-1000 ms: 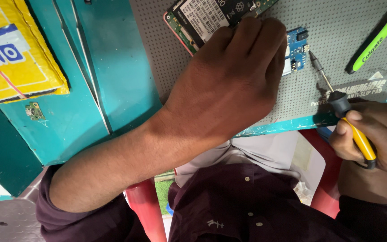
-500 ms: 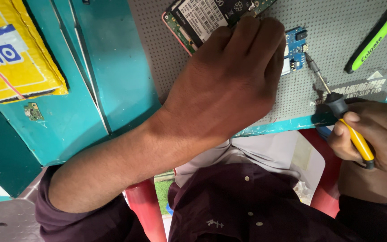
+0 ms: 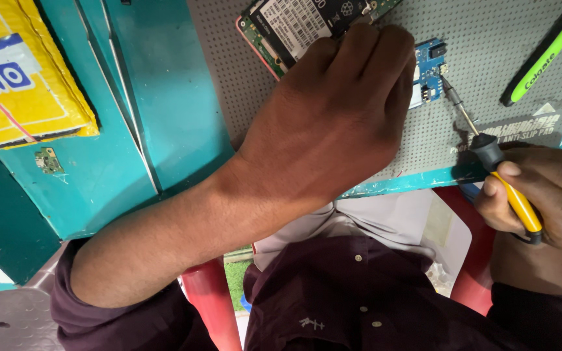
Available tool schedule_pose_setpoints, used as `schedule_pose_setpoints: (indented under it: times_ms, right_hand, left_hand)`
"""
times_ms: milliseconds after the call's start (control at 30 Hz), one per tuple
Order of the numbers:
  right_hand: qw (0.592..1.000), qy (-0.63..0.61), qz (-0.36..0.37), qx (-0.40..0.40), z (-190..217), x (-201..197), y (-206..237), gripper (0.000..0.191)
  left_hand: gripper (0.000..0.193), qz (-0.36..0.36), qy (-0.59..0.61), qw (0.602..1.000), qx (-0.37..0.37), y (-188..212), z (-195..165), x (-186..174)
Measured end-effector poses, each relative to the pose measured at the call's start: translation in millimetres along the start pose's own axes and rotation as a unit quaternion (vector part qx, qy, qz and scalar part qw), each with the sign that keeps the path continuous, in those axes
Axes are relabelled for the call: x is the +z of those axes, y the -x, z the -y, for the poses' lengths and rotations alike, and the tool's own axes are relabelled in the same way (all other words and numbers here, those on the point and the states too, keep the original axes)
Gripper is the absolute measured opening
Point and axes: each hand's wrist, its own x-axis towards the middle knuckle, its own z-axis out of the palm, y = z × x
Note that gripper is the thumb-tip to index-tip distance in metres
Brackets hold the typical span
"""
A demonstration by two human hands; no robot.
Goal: The person uses a soldering iron to work on a small blue circuit board placed on a workbench. They hold the board with one hand while applying the soldering iron with the other, moving between different components on the board throughout the video.
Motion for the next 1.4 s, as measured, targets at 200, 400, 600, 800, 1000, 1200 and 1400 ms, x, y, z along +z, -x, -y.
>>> schedule_pose_setpoints:
  times_ms: [200, 400, 600, 800, 1000, 1200, 1400]
  right_hand:
    - [1.000, 0.005, -0.001, 0.027, -6.1, 0.6, 23.5, 0.015]
    - [0.999, 0.001, 0.014, 0.051, -8.4, -1.7, 30.4, 0.014]
    - [0.999, -0.001, 0.026, 0.020, -11.8, -3.1, 27.1, 0.015]
    - [0.999, 0.001, 0.028, 0.030, -10.5, -3.0, 28.5, 0.015]
    - [1.000, 0.004, 0.016, 0.017, -3.9, -3.1, 15.8, 0.017]
    - [0.999, -0.003, 0.038, -0.009, -3.4, -6.4, 1.3, 0.017]
    - [0.999, 0.004, 0.025, -0.019, -2.3, -5.5, 0.0, 0.017]
  left_hand:
    - [0.013, -0.003, 0.007, 1.000, -0.004, 0.6, -0.7, 0.5]
    - [0.013, 0.000, 0.022, 1.000, -0.011, 0.2, -1.6, 0.6]
    - [0.015, -0.007, 0.009, 1.000, -0.011, -0.1, -1.9, -0.1]
    - [0.012, -0.005, 0.018, 1.000, -0.015, -0.7, -2.7, 2.1]
    - [0.013, -0.004, 0.014, 1.000, -0.010, 1.3, -2.6, 2.0]
    - [0.012, 0.001, 0.012, 1.000, -0.007, 0.8, -2.3, 1.3]
    - [0.012, 0.001, 0.008, 1.000, -0.003, 0.4, -1.9, 0.5]
